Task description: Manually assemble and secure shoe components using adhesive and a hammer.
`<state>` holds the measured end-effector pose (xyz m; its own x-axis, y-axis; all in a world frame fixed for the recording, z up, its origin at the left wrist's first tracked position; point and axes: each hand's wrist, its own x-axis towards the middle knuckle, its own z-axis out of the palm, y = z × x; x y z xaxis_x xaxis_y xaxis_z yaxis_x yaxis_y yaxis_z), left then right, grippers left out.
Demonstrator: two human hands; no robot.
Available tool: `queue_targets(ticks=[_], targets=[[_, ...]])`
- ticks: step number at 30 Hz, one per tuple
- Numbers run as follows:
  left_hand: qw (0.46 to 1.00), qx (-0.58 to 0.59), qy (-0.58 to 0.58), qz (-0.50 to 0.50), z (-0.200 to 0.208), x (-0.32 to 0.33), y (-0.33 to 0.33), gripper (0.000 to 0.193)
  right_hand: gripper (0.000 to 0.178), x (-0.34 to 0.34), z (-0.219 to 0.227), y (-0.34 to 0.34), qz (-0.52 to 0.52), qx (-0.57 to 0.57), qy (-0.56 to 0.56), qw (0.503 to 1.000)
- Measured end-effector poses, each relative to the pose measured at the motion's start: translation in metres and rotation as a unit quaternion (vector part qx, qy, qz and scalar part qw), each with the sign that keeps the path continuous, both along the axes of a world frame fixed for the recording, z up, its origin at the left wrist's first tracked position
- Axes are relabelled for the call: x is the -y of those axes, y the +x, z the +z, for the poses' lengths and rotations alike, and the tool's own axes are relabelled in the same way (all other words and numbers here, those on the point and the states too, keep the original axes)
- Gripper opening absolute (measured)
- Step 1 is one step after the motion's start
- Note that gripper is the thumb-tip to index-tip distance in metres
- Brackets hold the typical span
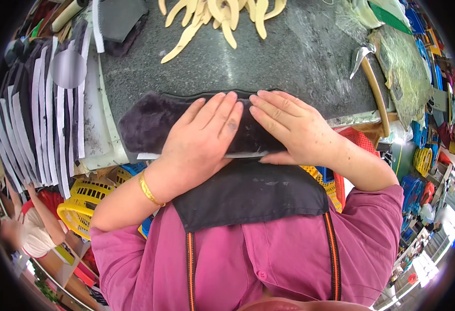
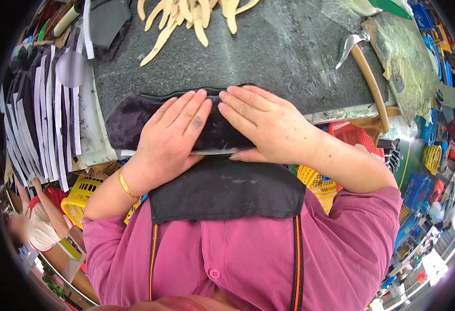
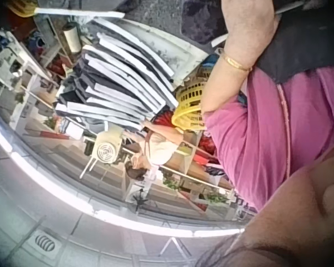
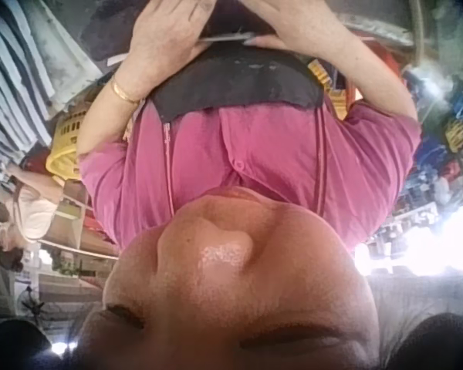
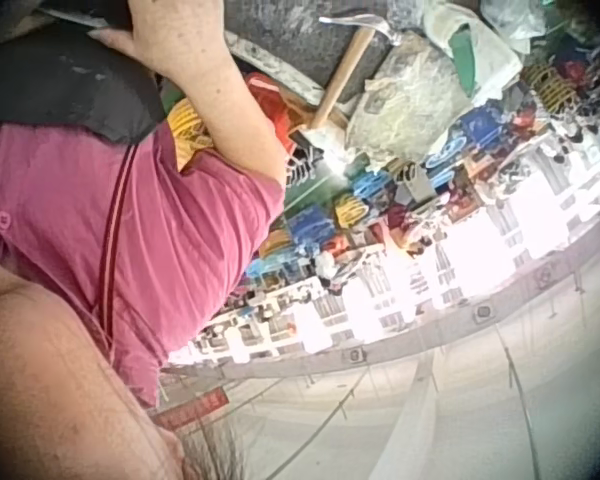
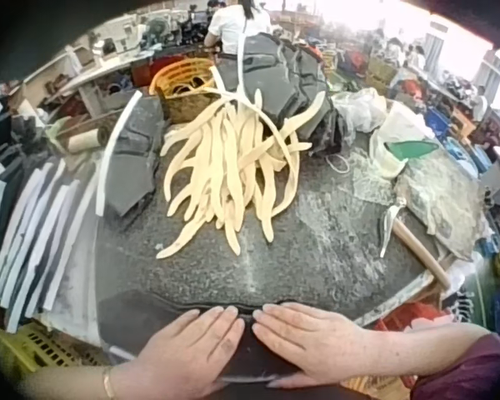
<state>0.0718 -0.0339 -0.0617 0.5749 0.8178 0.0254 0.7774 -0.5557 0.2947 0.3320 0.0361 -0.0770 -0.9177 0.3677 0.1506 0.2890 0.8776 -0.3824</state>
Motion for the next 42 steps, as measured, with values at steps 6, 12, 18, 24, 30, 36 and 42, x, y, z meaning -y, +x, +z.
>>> queue_targets(ticks=[6, 12, 18, 24, 30, 36, 42], targets=[[0.984, 0.115, 0.133, 0.019, -0.017, 0.000, 0.007, 0.038, 0.097, 0.003, 0.018, -0.034, 0.015, 0.036, 0.015, 0.999], [0.987, 0.044, 0.156, -0.009, -0.028, 0.015, 0.000, 0.042, 0.097, 0.010, 0.026, -0.037, 0.025, 0.048, 0.036, 0.998], [0.971, 0.000, 0.240, 0.009, -0.042, 0.020, 0.006, 0.040, 0.093, 0.012, 0.019, -0.036, 0.004, 0.077, 0.074, 0.994], [0.938, -0.030, 0.333, 0.089, 0.069, 0.048, -0.053, 0.019, 0.071, 0.005, 0.062, -0.004, -0.118, -0.151, -0.090, 0.977], [0.717, -0.157, 0.571, 0.368, 0.183, 0.026, -0.251, 0.019, 0.044, 0.000, 0.064, -0.024, -0.123, -0.149, -0.065, 0.979], [0.780, -0.090, 0.446, 0.429, 0.162, 0.012, -0.291, 0.032, 0.043, -0.017, 0.055, -0.051, -0.066, -0.167, -0.027, 0.983], [0.903, 0.165, 0.328, 0.221, 0.117, -0.146, -0.184, 0.025, 0.028, -0.039, 0.039, -0.139, -0.029, -0.199, -0.061, 0.978]])
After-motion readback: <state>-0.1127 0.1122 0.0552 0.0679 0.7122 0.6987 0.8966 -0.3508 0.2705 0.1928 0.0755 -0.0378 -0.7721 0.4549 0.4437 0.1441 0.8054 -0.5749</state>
